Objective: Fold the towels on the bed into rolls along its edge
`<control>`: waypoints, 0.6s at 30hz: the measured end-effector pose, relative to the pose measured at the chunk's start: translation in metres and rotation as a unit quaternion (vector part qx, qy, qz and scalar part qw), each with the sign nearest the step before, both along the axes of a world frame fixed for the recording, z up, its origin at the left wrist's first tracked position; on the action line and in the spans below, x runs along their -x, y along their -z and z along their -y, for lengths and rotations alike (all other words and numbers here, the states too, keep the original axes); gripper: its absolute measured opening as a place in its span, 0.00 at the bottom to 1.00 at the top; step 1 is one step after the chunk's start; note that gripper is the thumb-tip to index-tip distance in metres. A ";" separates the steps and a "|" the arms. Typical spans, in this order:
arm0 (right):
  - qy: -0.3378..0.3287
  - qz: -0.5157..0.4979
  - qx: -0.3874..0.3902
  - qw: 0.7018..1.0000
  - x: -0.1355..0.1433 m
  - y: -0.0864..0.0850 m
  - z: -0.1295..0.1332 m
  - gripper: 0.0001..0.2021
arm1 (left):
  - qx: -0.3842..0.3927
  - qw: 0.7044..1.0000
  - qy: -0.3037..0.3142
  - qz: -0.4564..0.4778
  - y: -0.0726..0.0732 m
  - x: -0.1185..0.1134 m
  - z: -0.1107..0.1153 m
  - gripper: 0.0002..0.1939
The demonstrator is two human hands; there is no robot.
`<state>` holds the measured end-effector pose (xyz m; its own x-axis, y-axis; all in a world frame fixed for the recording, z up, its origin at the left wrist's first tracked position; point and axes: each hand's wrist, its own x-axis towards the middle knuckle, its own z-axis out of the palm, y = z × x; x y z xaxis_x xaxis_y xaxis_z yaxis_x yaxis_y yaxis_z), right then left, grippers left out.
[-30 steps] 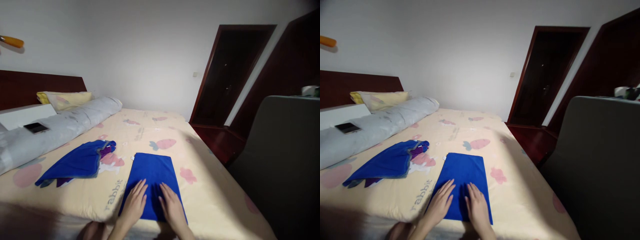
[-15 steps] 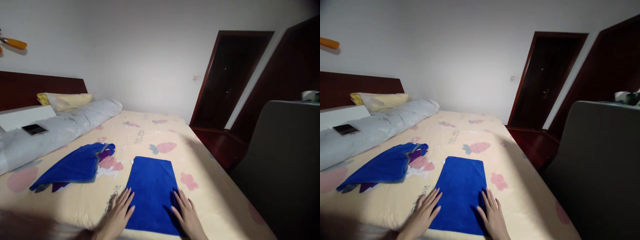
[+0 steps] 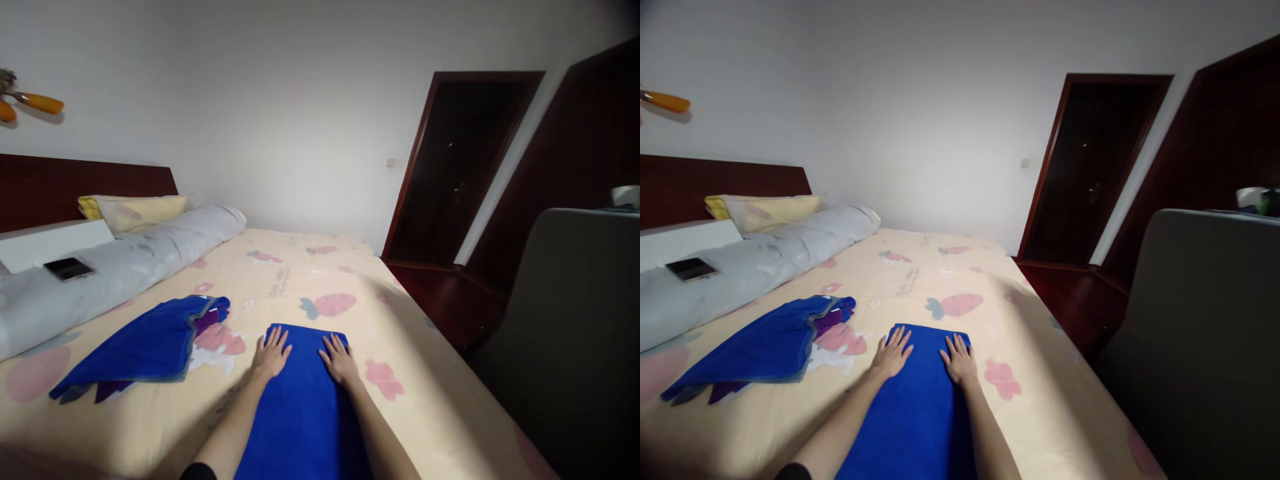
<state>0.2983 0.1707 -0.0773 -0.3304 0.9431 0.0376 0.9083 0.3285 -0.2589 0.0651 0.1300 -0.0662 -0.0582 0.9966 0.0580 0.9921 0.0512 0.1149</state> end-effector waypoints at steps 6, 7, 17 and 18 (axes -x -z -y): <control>0.055 0.023 0.021 0.998 -0.026 -0.004 -0.013 0.34 | 0.019 0.999 -0.038 -0.004 -0.014 0.029 -0.001 0.30; 0.065 0.027 0.011 0.997 -0.023 -0.007 -0.010 0.35 | 0.001 0.999 -0.040 -0.005 -0.018 0.027 0.002 0.30; -0.162 -0.053 -0.077 0.982 0.029 0.022 0.129 0.28 | -0.204 0.970 0.118 -0.061 0.038 -0.055 0.122 0.32; -0.165 -0.053 -0.091 0.981 0.025 0.031 0.141 0.28 | -0.224 0.964 0.127 -0.070 0.046 -0.056 0.136 0.31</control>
